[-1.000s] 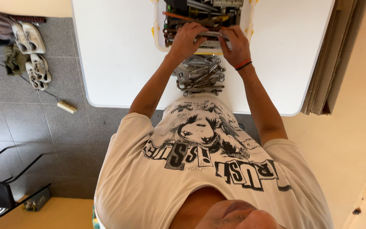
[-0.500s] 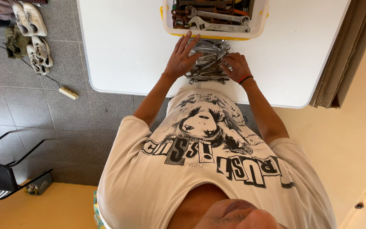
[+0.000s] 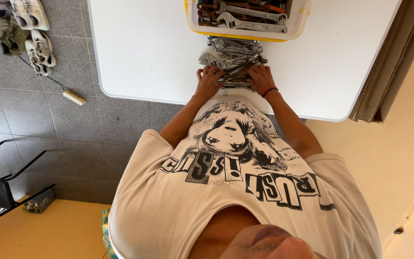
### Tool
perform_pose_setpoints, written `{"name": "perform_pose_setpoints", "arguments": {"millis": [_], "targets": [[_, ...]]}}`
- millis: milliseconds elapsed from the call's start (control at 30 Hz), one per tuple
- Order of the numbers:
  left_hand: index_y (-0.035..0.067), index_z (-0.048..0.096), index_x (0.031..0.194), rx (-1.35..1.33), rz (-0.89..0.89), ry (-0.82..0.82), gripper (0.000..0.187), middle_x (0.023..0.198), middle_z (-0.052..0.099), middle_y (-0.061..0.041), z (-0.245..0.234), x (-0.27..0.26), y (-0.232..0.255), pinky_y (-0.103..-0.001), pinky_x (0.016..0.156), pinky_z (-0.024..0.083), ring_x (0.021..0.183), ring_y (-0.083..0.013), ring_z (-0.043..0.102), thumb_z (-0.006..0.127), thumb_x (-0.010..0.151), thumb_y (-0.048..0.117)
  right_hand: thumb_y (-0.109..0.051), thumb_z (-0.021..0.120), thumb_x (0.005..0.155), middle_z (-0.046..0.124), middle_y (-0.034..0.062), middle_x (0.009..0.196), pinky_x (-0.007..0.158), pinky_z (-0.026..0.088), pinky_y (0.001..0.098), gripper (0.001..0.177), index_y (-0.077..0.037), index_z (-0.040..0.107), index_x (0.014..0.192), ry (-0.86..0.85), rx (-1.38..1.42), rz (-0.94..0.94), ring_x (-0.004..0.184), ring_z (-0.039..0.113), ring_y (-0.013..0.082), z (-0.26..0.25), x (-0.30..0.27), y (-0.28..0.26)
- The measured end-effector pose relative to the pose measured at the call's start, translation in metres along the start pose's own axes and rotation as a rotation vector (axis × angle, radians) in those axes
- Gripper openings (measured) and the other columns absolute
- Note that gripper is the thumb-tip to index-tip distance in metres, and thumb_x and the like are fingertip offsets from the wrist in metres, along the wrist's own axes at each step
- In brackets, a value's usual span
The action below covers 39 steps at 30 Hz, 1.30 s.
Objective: The person sorts wrenches and other hand tools laid out on a white folding table and arranges them inside a plastic toolbox, then places the blue lid on the toolbox and presses it closed.
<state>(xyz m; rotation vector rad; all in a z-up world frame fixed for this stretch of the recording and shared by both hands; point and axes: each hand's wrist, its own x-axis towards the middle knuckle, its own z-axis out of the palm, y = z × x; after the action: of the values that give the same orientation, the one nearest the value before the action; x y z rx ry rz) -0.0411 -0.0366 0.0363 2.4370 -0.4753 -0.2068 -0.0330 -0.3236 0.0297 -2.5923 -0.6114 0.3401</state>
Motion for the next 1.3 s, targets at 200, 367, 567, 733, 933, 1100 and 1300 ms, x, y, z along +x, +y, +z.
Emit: {"name": "perform_pose_setpoints", "arguments": {"millis": [200,367,567,733,933,1100,1300], "targets": [[0.013,0.076,0.107,0.004,-0.077,-0.029,0.028,0.118,0.062,-0.006,0.009,0.012,0.0,-0.058,0.107,0.023,0.124,-0.0321,0.046,0.084,0.082,0.024,-0.007,0.075,0.09,0.063,0.0115,0.118,0.105,0.042,0.0453,0.03,-0.006,0.068,0.118,0.002,-0.031,-0.045,0.116,0.056,0.0311,0.013,-0.001,0.01],[0.016,0.076,0.101,-0.027,-0.042,-0.026,0.018,0.111,0.066,-0.003,-0.009,0.02,0.004,-0.056,0.106,0.026,0.122,-0.0284,0.048,0.081,0.085,0.021,-0.001,0.07,0.095,0.062,0.0116,0.116,0.102,0.047,0.0426,0.022,-0.007,0.068,0.116,0.02,0.051,-0.057,0.111,0.059,0.031,0.003,0.0,0.004],[0.01,0.068,0.105,-0.202,0.002,-0.093,0.017,0.103,0.07,-0.006,-0.08,0.042,0.04,-0.049,0.096,0.039,0.104,-0.0279,0.062,0.076,0.095,0.021,-0.001,0.071,0.09,0.066,0.0085,0.11,0.098,0.048,0.0421,0.027,-0.007,0.067,0.116,0.149,0.098,-0.16,0.104,0.063,0.0279,-0.088,0.015,-0.031],[0.007,0.066,0.114,-0.26,0.186,-0.047,0.021,0.103,0.07,-0.009,-0.16,0.077,0.08,-0.042,0.078,0.056,0.09,-0.0296,0.068,0.073,0.099,0.019,-0.002,0.072,0.097,0.068,0.0081,0.1,0.091,0.047,0.0409,0.035,-0.003,0.067,0.131,0.236,0.136,-0.219,0.094,0.063,0.0258,-0.195,0.025,-0.061],[0.012,0.071,0.104,-0.191,0.282,-0.011,0.013,0.098,0.074,-0.004,-0.207,0.157,0.076,-0.038,0.076,0.058,0.087,-0.0236,0.073,0.078,0.099,0.022,-0.007,0.077,0.103,0.068,0.0066,0.101,0.089,0.047,0.0393,0.028,-0.006,0.068,0.13,0.322,0.048,-0.276,0.095,0.062,0.0236,-0.249,0.07,-0.05],[0.012,0.071,0.102,-0.021,0.15,-0.052,0.019,0.1,0.073,-0.008,-0.186,0.223,0.043,-0.042,0.073,0.055,0.083,-0.026,0.071,0.082,0.09,0.021,-0.009,0.077,0.102,0.068,0.0054,0.101,0.093,0.045,0.0386,0.028,-0.01,0.071,0.129,0.244,-0.099,-0.223,0.102,0.057,0.0253,-0.229,0.127,0.001],[0.015,0.073,0.099,0.171,0.123,-0.141,0.017,0.095,0.072,-0.008,-0.122,0.265,0.006,-0.052,0.088,0.043,0.091,-0.0303,0.068,0.081,0.084,0.02,-0.012,0.071,0.098,0.072,0.0145,0.098,0.095,0.041,0.0474,0.021,-0.005,0.067,0.117,0.028,-0.205,-0.028,0.109,0.057,0.0335,-0.179,0.16,0.046]]}}
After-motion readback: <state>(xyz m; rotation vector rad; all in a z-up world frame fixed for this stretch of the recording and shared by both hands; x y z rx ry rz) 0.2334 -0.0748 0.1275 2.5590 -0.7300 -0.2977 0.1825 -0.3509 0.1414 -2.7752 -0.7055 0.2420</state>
